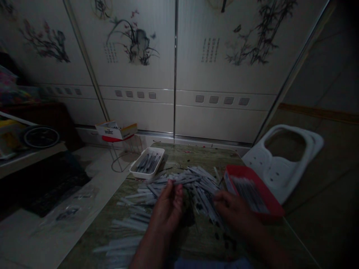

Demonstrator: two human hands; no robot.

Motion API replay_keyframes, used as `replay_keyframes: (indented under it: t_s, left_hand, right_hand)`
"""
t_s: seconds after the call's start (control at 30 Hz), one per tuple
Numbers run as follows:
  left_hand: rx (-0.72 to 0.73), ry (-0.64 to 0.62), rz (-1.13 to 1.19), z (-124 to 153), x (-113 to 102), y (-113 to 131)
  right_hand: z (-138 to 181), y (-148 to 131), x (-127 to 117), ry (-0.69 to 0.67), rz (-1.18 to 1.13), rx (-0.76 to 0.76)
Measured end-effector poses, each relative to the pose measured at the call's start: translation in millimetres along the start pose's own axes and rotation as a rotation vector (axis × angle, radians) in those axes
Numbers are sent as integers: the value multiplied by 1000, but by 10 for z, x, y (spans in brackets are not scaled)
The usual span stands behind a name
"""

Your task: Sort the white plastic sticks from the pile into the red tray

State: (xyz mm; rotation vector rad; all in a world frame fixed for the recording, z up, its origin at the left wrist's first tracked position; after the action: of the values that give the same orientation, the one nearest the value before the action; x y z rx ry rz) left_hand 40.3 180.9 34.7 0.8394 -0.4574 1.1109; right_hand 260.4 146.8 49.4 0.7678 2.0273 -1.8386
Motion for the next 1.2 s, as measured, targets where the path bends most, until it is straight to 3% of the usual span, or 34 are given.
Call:
replay_keyframes:
  t_s: [0.23, 0.57, 0.87, 1.07, 1.2]
  left_hand:
    - [-21, -46, 43, -29, 24, 30]
    - [10, -35, 8, 1, 24, 14]
    - [28, -51, -20, -10, -18, -6]
    - [41, -63, -41, -6, -14, -17]
    - [52, -72, -85, -9, -23, -34]
  right_hand:
    - [112, 31, -83, -174, 320, -43]
    - [291, -104, 131, -380, 696, -109]
    - [282, -225, 216, -468, 704, -108]
    - [296, -158, 271, -426, 672, -164]
    - [261, -205, 269, -351, 521, -134]
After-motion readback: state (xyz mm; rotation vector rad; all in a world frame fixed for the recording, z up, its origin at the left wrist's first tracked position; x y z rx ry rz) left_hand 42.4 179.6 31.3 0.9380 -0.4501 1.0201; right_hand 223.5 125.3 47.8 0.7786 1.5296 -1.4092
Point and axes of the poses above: each hand's wrist, its own z-axis away from the middle knuckle, its own x-axis out of the palm, y = z × x, the point moved 3 cm from there along -z, towards the middle knuckle, and after that the axes turned 10 degrees about y, right-handed, at the moved point
